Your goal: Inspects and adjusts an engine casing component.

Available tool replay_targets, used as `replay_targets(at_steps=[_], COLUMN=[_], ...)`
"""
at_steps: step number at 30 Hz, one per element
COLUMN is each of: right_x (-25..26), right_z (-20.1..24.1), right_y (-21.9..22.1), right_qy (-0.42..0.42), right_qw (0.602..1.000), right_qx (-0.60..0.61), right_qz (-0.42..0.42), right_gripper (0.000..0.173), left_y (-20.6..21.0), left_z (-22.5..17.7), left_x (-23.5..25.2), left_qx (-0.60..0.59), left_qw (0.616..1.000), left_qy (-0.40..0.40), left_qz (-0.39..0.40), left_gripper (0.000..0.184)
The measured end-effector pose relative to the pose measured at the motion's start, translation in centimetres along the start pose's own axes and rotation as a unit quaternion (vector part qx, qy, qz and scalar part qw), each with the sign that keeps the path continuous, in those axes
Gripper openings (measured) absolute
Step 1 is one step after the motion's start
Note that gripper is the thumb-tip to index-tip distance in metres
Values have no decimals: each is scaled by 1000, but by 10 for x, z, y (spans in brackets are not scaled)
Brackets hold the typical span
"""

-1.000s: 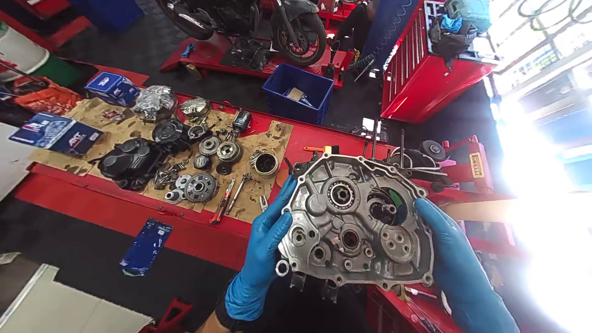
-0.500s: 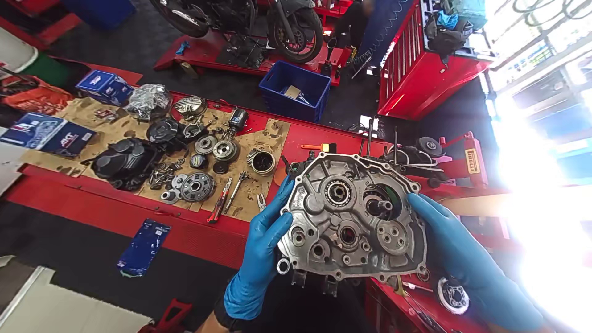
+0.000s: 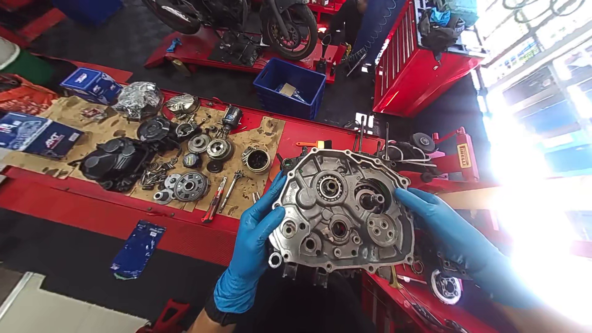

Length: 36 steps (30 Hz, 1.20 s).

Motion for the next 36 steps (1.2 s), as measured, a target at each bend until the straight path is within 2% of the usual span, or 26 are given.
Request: replay_targets(at_steps=[10, 31, 34, 36], right_x=[-5, 1, 3, 3], right_z=[6, 1, 6, 21], right_y=[-2, 1, -5, -21], right_qy=[-24, -4, -25, -76], right_qw=[1000, 999, 997, 988], right_qx=[-7, 4, -59, -137], right_qz=[-17, 32, 43, 4], right_gripper=[34, 36, 43, 46], left_y=[-3, -5, -6, -5], left_z=[5, 6, 5, 5], left_x=[-4, -6, -8, -7], left_qx=[-22, -33, -30, -34], left_qw=[1000, 999, 999, 999], left_qy=[3, -10, -7, -4], left_qz=[-10, -38, -42, -37], left_gripper=[48, 44, 44, 43])
Point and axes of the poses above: each hand's wrist, its own x-axis towards the middle knuckle, its own y-axis out of the palm, z = x × y, the point moved 10 cm from there along x, towards the middle knuckle, and after that the axes turned 15 degrees about y, right-handed, at the moved point
